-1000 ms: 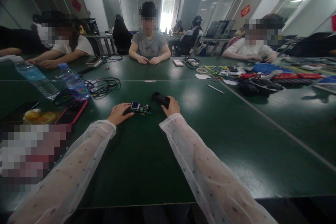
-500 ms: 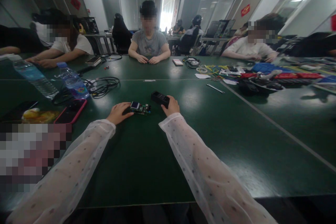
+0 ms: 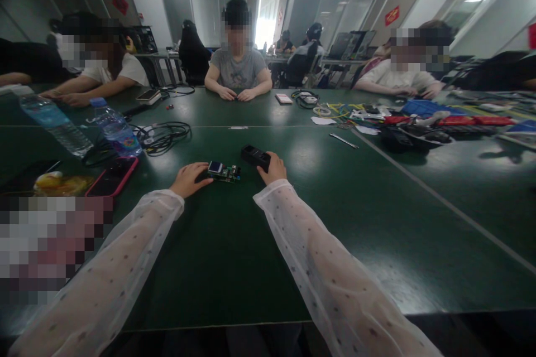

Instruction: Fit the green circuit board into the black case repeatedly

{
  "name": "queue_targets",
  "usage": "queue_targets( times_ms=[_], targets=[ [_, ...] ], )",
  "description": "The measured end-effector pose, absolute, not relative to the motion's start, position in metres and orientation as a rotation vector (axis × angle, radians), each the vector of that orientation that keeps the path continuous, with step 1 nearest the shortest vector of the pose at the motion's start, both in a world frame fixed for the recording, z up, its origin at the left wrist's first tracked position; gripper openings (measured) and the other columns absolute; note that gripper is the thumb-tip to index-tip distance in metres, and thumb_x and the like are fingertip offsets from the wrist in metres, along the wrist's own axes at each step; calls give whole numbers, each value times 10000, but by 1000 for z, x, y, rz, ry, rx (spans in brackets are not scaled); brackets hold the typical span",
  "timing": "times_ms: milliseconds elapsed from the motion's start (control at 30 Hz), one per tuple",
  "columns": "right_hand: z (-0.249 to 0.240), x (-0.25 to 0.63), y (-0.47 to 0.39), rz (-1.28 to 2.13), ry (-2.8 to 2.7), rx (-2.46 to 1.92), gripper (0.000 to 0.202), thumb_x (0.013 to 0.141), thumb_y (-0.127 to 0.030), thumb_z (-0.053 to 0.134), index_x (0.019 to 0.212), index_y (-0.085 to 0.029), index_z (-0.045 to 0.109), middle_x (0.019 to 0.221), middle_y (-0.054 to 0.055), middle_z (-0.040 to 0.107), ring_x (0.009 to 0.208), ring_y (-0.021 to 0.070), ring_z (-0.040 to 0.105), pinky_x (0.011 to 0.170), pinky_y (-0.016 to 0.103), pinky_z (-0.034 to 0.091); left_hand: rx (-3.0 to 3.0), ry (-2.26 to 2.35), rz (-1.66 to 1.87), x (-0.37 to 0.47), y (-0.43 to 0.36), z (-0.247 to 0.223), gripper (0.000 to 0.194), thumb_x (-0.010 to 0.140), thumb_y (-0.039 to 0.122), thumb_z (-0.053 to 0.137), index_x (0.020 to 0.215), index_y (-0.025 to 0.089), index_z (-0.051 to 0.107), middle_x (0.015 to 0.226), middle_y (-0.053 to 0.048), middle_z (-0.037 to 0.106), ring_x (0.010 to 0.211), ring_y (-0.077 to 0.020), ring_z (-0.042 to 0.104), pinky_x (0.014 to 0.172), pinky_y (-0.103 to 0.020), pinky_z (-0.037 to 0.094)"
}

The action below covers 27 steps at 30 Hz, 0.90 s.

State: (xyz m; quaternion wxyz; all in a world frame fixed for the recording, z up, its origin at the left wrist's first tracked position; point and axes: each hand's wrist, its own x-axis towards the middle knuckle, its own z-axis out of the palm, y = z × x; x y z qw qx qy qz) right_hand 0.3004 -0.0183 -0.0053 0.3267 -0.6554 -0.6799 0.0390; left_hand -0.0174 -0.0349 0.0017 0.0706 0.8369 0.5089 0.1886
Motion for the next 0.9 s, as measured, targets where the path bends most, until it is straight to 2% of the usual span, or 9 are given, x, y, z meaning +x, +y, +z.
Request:
queue_targets(
  times_ms=[900],
  targets=[
    [-6,301,-17,81,-1797,-1740,601,758,-312,616,1297,-147,409,1235,165,556,1107,341,537,910,513,467,2494,1559,536,-15,-38,7,488,894,582,447,1266,272,502,1374,-52,490,1273,-278,416,1053,-508,281]
  ],
)
